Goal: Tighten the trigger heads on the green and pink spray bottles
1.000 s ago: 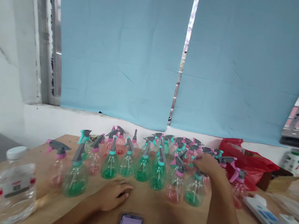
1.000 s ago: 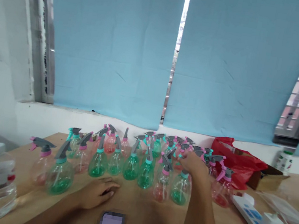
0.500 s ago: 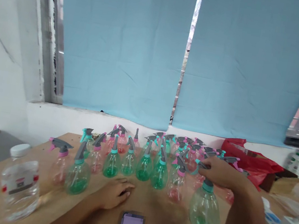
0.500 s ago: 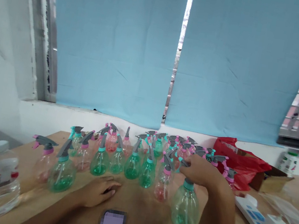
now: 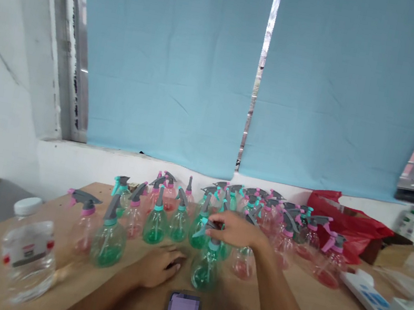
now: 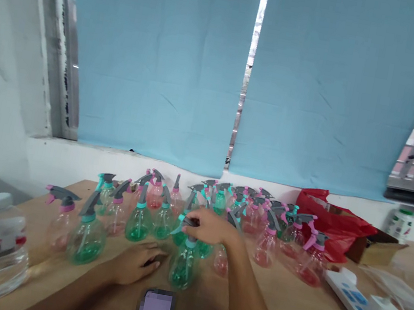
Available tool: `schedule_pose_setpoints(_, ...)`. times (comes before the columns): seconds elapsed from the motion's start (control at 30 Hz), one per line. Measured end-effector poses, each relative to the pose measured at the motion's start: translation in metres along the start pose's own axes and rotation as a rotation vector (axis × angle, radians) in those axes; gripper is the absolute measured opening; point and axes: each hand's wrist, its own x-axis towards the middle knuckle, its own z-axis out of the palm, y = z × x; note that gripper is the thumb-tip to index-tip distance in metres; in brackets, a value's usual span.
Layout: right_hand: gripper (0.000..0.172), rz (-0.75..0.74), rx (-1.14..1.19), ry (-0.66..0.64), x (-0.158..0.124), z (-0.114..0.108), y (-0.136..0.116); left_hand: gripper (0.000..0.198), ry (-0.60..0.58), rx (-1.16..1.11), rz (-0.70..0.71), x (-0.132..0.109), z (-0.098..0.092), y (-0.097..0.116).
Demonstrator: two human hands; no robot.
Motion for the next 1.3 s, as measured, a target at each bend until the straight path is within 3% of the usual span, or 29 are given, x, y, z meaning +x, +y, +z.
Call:
schedule_pose_setpoints(0.13,0.019,-0.095,0.270,0.133,0.023,0.029,0.023,0.034,0.016,0.010,0.014,0.001,0.002,-0.002)
schedule_pose_setpoints(0.27,0.031,-0.096,0.486,0.327,0.044,0.063,0.046,0.032,0.020,0.027,0.019,0.002,0.005,-0.004)
schedule_pose_setpoints(0.37,0.034,-0.091,0.667,0.451,0.054,0.086,0.051,0.030,0.025,0.032,0.026,0.002,0.007,-0.007)
schedule_pose_setpoints(0.47,0.034,-0.113,0.837,0.479,0.057,0.099,0.047,0.029,0.040,0.025,0.033,0.002,0.009,-0.008)
schedule_pose_setpoints(0.7,0.023,-0.187,0.932,0.258,0.054,0.099,0.036,0.031,0.035,-0.020,0.066,0.003,0.009,-0.009)
schedule_pose_setpoints(0.87,0.030,-0.155,0.963,0.355,0.056,0.099,0.039,0.028,0.014,0.011,0.015,0.002,0.008,-0.008)
schedule_pose_setpoints(1.0,0.037,-0.136,0.954,0.353,0.058,0.102,0.041,0.023,0.004,0.054,-0.021,0.002,0.005,-0.005)
schedule_pose_setpoints(1.2,0.022,-0.101,0.962,0.425,0.063,0.110,0.047,0.022,-0.020,0.092,-0.041,0.002,0.004,-0.003)
schedule_pose_setpoints(1.3,0.025,-0.099,0.921,0.449,0.064,0.110,0.048,0.022,-0.019,0.094,-0.041,0.002,0.005,-0.004)
